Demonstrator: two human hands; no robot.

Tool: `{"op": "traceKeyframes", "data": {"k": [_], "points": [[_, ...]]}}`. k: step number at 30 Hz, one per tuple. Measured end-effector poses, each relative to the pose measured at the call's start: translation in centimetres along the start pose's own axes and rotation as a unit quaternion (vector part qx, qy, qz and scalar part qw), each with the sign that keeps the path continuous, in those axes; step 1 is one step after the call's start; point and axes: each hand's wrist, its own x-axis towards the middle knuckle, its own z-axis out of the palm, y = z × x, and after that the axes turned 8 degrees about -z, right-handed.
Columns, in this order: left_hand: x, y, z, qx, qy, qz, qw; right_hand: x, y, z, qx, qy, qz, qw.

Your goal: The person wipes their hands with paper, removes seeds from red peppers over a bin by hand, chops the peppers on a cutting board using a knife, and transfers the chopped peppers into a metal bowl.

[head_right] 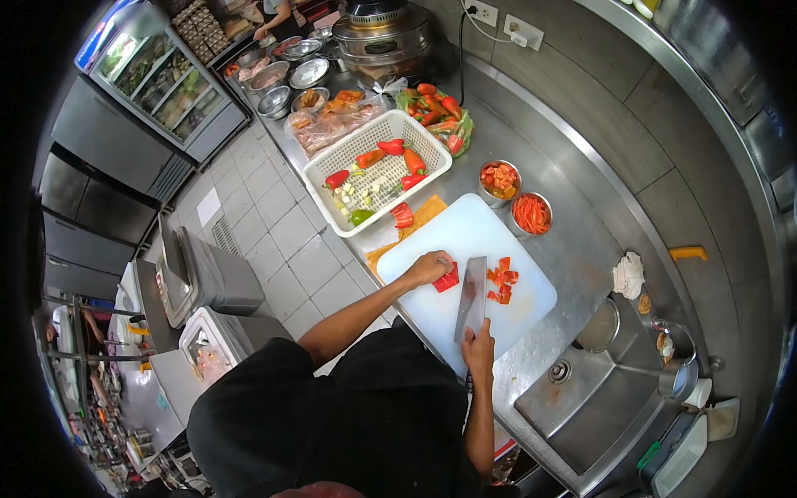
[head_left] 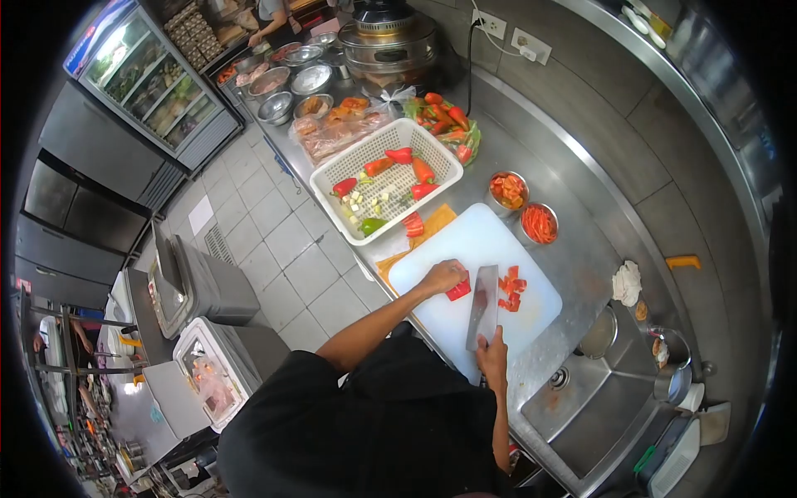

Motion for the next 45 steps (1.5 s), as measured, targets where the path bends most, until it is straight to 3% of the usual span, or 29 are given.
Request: {"op": "traceKeyframes", "data": {"k": [2, 3, 5, 6, 8, 11, 12, 13, 16, 18, 19, 20, 22, 23, 24, 26, 30, 34, 45], "points": [[-1.1, 0.8, 0.1, 0.162, 0.058, -0.017, 0.985, 0.1, -0.1, -0.1, -0.002, 0.002, 0.003, 1.0], [-1.2, 0.6, 0.0, 0.162, 0.058, -0.02, 0.985, 0.0, -0.1, 0.0, -0.004, 0.004, 0.006, 1.0], [-1.1, 0.2, -0.3, 0.295, -0.017, -0.039, 0.955, 0.3, 0.7, 0.2, -0.005, -0.004, 0.009, 1.0], [-0.6, -0.5, -0.5, 0.296, -0.019, -0.039, 0.954, 0.4, 1.0, 0.3, -0.006, -0.01, 0.011, 1.0], [0.2, -2.5, -1.1, 0.241, -0.104, -0.015, 0.965, 0.6, 0.8, 0.3, 0.004, -0.006, 0.005, 1.0], [-1.8, -2.6, -0.5, -0.051, -0.137, -0.015, 0.989, 0.2, 0.7, 0.1, -0.002, 0.003, 0.005, 1.0], [-2.7, -2.0, 0.1, -0.095, -0.08, -0.059, 0.991, 0.3, 0.9, 0.2, -0.006, 0.005, 0.008, 1.0], [-1.6, -4.5, 1.6, -0.239, -0.069, 0.024, 0.968, 0.3, 1.1, 0.3, -0.011, 0.006, 0.011, 1.0], [-3.5, -3.5, 3.8, -0.266, 0.03, 0.106, 0.958, 0.2, 0.0, -0.4, 0.005, -0.015, 0.037, 0.999], [-4.6, -2.2, 3.5, -0.097, 0.12, 0.107, 0.982, 0.3, 0.4, 0.0, -0.008, -0.001, -0.007, 1.0], [-4.4, -1.8, 3.1, 0.086, 0.217, 0.135, 0.963, 0.3, -0.2, -0.2, -0.011, -0.006, 0.0, 1.0], [-4.6, -1.6, 2.8, 0.085, 0.213, 0.132, 0.964, 0.2, -0.7, -0.4, -0.012, -0.007, 0.006, 1.0], [-5.9, 0.2, 1.9, 0.26, 0.358, 0.194, 0.875, 0.0, -1.5, -0.5, -0.031, -0.009, -0.006, 0.999], [-5.9, 0.3, 1.5, 0.255, 0.385, 0.208, 0.862, -0.1, -1.8, -0.5, -0.032, -0.011, -0.002, 0.999], [-5.5, -0.4, 1.1, 0.255, 0.382, 0.207, 0.864, 0.0, -1.9, -0.5, -0.037, -0.015, -0.014, 0.999], [-4.4, -2.4, 0.3, 0.287, 0.276, 0.334, 0.854, -0.3, -2.6, -0.6, -0.042, -0.019, -0.019, 0.999], [-3.9, -2.9, -1.7, 0.282, 0.186, 0.409, 0.848, -1.0, -5.7, -1.2, -0.055, -0.039, -0.056, 0.996], [-3.6, -3.1, -3.2, 0.297, 0.137, 0.432, 0.84, -1.3, -7.5, 0.2, -0.05, -0.054, -0.091, 0.993], [-2.6, -3.1, -3.4, 0.332, 0.103, 0.427, 0.835, -0.9, -9.6, 3.0, -0.112, -0.085, -0.038, 0.989]]}}
